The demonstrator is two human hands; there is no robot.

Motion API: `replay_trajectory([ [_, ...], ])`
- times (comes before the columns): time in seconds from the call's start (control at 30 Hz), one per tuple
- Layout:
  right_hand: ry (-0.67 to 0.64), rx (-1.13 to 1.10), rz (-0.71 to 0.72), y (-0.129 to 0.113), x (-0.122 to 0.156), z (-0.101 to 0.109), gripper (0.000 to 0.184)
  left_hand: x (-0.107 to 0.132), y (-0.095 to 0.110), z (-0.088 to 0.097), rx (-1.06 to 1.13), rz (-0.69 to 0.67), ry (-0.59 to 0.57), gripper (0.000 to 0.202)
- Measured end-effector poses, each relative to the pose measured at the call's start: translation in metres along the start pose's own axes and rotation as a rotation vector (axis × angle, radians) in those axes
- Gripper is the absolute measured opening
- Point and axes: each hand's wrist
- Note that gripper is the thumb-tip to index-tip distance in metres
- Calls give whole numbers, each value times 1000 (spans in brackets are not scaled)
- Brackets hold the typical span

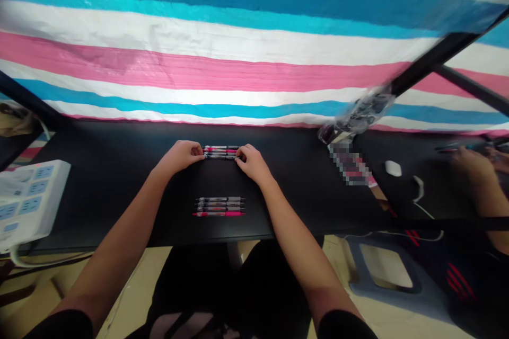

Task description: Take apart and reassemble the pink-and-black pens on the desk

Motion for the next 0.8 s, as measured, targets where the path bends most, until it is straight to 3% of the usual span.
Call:
replay_trajectory([
  [0.3, 6, -7, -9, -2, 0, 1, 6, -1, -4, 0, 74, -76, 29, 6],
  [0.47, 24, -69, -16, -1, 0, 5, 5, 4, 11, 4, 200, -152, 17, 9],
  [0.57, 49, -74, -18, -1, 0, 8, 10, 10, 29, -2, 234, -185, -126, 17],
  [0.7, 70, -73, -27, -2, 0, 10, 14, 18, 49, -20, 142, -235, -404, 25],
  [0.8, 75, -81, -29, -2, 0, 10, 14, 20, 53, -31, 50, -255, -508, 31],
])
Point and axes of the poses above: each hand's wrist, its own x-axis away from the middle knuckle, its own z-axis out of the back of the hand, y = z × x
